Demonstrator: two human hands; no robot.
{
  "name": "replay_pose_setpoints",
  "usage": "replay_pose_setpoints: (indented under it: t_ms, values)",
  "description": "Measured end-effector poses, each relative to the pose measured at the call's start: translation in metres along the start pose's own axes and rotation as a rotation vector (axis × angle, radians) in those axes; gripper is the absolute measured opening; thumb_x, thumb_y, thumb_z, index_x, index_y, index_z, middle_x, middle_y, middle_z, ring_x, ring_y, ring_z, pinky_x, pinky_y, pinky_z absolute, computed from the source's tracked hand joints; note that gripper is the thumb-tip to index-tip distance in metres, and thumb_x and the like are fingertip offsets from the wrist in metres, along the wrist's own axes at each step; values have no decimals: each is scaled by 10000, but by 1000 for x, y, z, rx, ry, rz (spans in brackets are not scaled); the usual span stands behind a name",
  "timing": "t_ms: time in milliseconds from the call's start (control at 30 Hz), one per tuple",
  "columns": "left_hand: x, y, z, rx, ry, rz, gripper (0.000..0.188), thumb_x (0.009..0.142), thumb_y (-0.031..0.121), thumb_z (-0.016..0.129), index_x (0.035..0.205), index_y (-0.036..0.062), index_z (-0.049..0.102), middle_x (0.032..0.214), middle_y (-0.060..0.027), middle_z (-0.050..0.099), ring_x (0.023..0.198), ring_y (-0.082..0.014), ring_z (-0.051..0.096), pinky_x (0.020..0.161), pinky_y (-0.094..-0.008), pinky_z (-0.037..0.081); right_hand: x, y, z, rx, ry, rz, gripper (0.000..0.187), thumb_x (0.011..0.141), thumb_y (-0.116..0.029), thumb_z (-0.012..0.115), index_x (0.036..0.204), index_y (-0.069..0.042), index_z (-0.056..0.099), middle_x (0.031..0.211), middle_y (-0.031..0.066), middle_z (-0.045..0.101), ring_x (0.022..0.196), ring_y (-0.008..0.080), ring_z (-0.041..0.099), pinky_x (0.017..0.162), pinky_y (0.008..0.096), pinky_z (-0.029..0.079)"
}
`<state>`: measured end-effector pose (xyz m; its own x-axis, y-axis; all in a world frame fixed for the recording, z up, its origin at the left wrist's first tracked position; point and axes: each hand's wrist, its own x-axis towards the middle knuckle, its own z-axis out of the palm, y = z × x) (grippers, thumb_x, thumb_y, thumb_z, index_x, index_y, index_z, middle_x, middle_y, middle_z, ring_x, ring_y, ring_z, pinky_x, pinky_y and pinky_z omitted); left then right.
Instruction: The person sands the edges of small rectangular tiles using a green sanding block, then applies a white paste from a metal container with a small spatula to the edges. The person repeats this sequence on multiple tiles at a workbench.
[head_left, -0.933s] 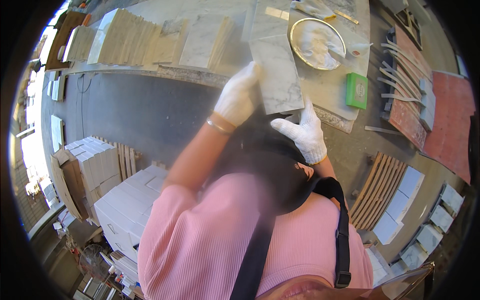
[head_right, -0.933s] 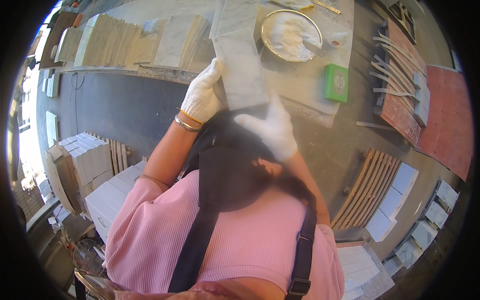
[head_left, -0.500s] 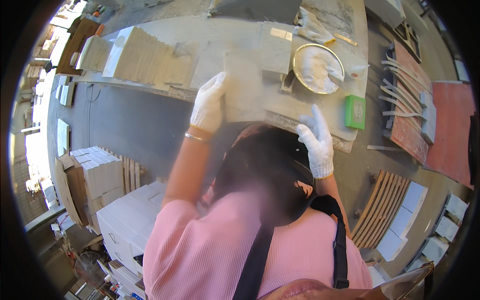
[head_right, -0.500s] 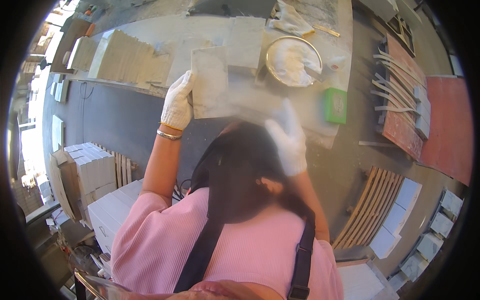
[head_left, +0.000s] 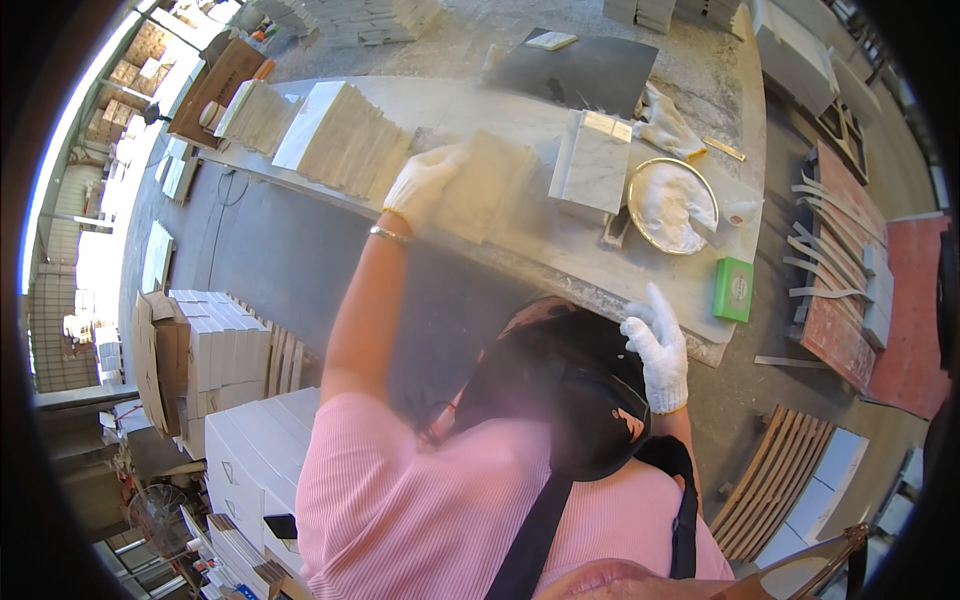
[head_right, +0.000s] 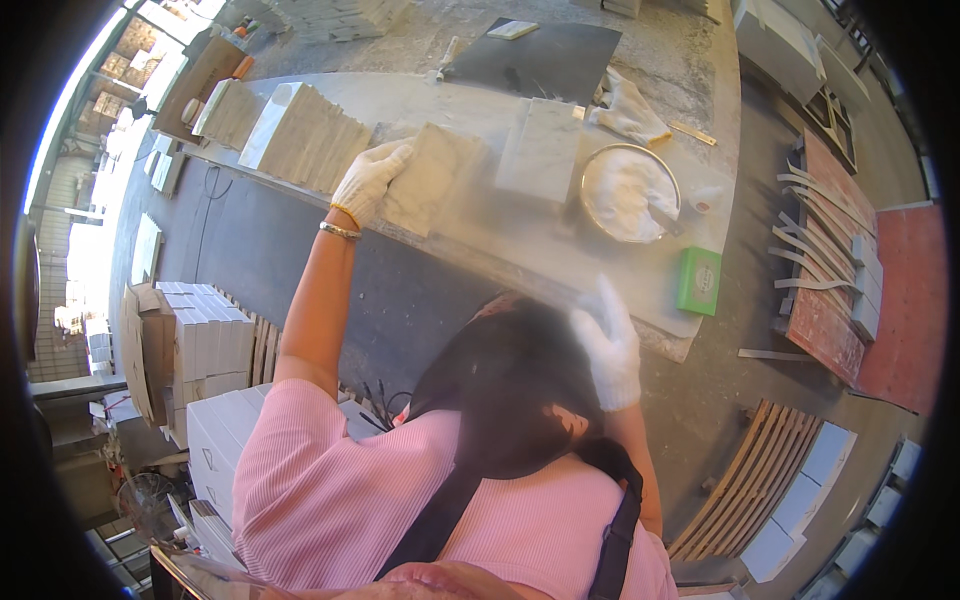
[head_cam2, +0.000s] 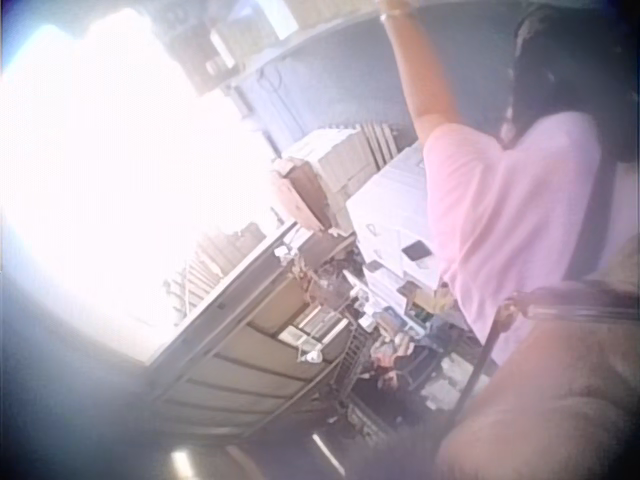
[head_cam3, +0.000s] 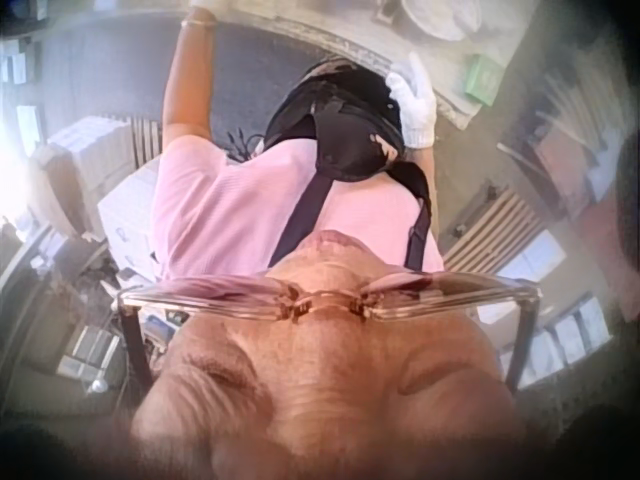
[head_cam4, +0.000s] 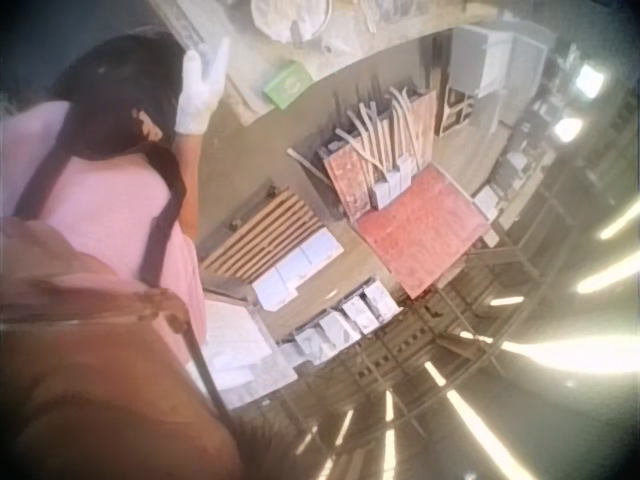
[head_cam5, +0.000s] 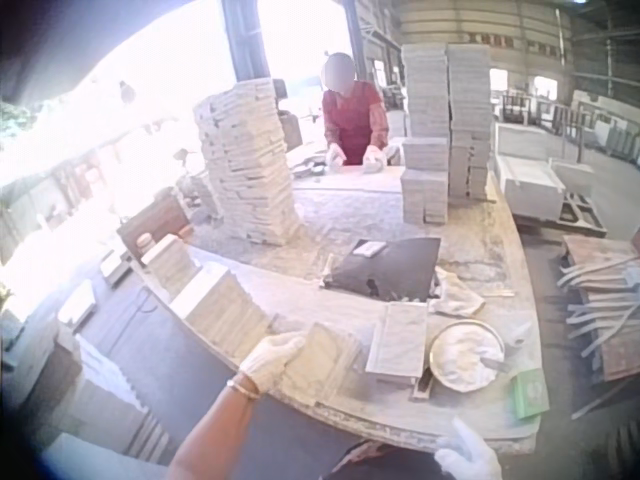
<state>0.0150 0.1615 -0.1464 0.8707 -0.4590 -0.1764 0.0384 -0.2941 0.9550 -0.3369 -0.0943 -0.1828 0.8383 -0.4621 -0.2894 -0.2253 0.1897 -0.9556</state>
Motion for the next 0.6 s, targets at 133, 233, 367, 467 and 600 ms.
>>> replay_pose_setpoints:
  t_ms: [133,233,367,467,600]
  values:
    - [-4,18,0,418,183,125,529,969,447,660,1309,45,712,1211,-158,756,1152,-281,693,997,-378,517,1,0,-3,-7,5,9,731,987,-203,722,1615,-40,385,1271,122,667,976,138,653,776,263,528]
    - [-19,32,4,682,217,143,682,911,496,694,1431,61,615,1353,-206,675,1242,-368,650,1047,-433,498,2,1,-2,10,12,35,722,985,-187,723,1610,-38,394,1262,115,671,975,136,652,774,263,529]
    - [-52,32,32,898,94,104,978,806,567,745,1590,81,417,1536,-221,534,1313,-416,600,1098,-480,467,3,3,0,-11,-2,27,712,976,-161,726,1601,-33,410,1248,107,675,985,133,647,774,269,534]
    - [-56,34,49,917,112,-20,1085,741,570,779,1625,104,357,1559,-220,504,1308,-439,596,1087,-509,470,2,4,-1,-14,-34,30,703,970,-145,727,1592,-23,421,1235,102,679,994,134,643,776,275,538]
    - [-50,44,58,898,130,-89,1096,714,537,795,1620,102,358,1539,-222,520,1299,-447,599,1060,-526,488,2,3,-7,-109,-37,12,693,969,-136,725,1582,-5,429,1227,98,683,1002,137,641,779,280,542]
